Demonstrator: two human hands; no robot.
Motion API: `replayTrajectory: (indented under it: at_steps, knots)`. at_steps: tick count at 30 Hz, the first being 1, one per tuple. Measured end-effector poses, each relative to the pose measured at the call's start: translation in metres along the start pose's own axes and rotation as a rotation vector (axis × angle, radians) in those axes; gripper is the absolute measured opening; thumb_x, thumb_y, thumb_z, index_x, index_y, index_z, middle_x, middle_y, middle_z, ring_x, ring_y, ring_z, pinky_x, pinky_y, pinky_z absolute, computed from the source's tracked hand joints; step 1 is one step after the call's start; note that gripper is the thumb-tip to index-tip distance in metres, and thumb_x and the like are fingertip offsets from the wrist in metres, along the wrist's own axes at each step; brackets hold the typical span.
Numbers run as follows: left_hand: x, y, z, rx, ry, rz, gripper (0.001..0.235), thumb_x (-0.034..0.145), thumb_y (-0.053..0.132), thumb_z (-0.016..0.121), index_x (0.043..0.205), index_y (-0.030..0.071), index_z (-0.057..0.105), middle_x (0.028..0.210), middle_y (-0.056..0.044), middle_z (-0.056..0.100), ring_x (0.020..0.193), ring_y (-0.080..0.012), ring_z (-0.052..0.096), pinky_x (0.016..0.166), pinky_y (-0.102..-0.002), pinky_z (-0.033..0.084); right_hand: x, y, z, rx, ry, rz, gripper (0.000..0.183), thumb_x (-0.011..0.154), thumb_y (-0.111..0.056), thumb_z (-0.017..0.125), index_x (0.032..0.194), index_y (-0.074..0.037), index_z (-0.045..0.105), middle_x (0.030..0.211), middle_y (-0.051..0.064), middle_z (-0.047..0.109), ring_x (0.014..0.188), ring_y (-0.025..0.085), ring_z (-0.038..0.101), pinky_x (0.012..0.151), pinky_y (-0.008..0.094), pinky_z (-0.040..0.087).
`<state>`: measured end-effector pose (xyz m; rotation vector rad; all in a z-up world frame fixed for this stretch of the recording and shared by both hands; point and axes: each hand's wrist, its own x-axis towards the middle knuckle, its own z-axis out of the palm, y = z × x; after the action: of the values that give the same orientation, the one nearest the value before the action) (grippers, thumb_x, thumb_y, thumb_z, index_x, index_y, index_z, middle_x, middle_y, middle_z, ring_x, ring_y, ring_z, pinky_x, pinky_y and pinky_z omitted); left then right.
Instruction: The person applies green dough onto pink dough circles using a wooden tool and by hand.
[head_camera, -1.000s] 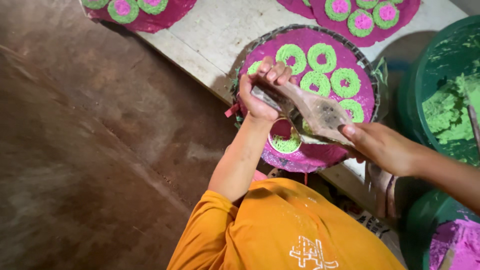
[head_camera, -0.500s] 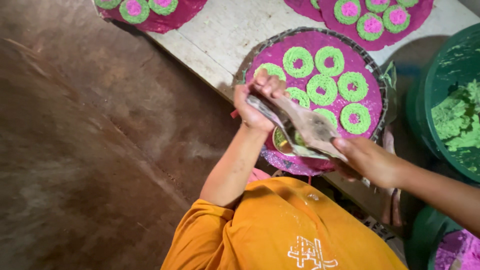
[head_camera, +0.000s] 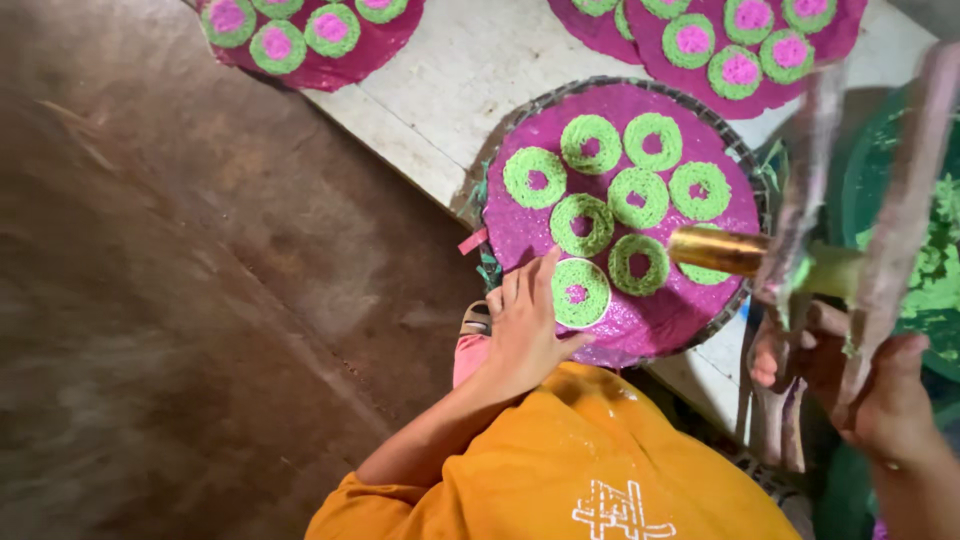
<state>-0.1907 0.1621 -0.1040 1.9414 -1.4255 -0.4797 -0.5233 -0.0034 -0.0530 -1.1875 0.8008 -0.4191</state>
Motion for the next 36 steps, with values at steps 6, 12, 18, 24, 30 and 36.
replayTrajectory:
  at_steps: [6,12,18,24,30,36]
  knots:
    - [0.004,0.002,0.006,0.069,0.061,0.023,0.114,0.071,0.039,0.092,0.157,0.005,0.025,0.141,-0.015,0.048,0.13,-0.0345,0.046,0.104,-0.054,0.032,-0.006,-0.005,0.02,0.042,0.162,-0.001,0.115,0.087,-0.091,0.025,0.156,-0.002,0.049,0.101,0.021,0.06,0.091,0.035,0.056,0.084,0.052,0.044]
    - [0.014,-0.018,-0.017,0.132,0.218,0.027,0.118,0.068,0.037,0.093,0.154,-0.001,0.022,0.145,-0.022,0.048,0.125,-0.0343,0.048,0.101,-0.056,0.031,-0.011,0.0,0.009,0.05,0.173,0.0,0.111,0.093,-0.091,0.026,0.142,0.005,0.052,0.096,0.022,0.057,0.091,0.037,0.055,0.086,0.055,0.045]
    - [0.037,-0.041,-0.031,0.187,0.166,-0.034,0.122,0.065,0.034,0.094,0.157,0.002,0.02,0.134,-0.02,0.053,0.125,-0.0386,0.047,0.102,-0.055,0.034,-0.004,0.014,0.003,0.026,0.207,-0.003,0.113,0.087,-0.093,0.026,0.139,0.003,0.053,0.108,0.019,0.06,0.094,0.036,0.058,0.085,0.053,0.046]
    - [0.041,-0.035,-0.041,0.08,0.057,-0.11,0.126,0.062,0.034,0.093,0.159,0.003,0.018,0.141,-0.019,0.052,0.128,-0.0373,0.047,0.105,-0.053,0.036,0.005,0.027,-0.004,0.098,0.104,-0.075,0.113,0.09,-0.091,0.024,0.143,0.003,0.055,0.106,0.017,0.063,0.092,0.033,0.06,0.081,0.049,0.049]
    - [0.091,-0.027,-0.074,-1.138,0.024,0.079,0.1,0.092,0.054,0.079,0.16,-0.002,0.033,0.163,-0.018,0.044,0.154,-0.0359,0.039,0.129,-0.051,0.027,0.061,0.011,0.022,-0.27,-0.101,0.175,0.096,0.085,-0.079,0.02,0.136,-0.006,0.054,0.099,0.013,0.074,0.088,0.026,0.071,0.081,0.041,0.055]
    - [0.135,-0.014,-0.066,-2.304,-0.196,0.266,0.063,0.11,0.069,0.047,0.111,0.006,0.058,0.1,-0.005,0.06,0.101,-0.0225,0.058,0.109,-0.042,0.043,0.149,-0.047,0.076,-0.532,-0.457,0.699,0.076,0.096,-0.066,0.028,0.118,-0.003,0.065,0.094,0.013,0.078,0.085,0.024,0.075,0.083,0.04,0.061]
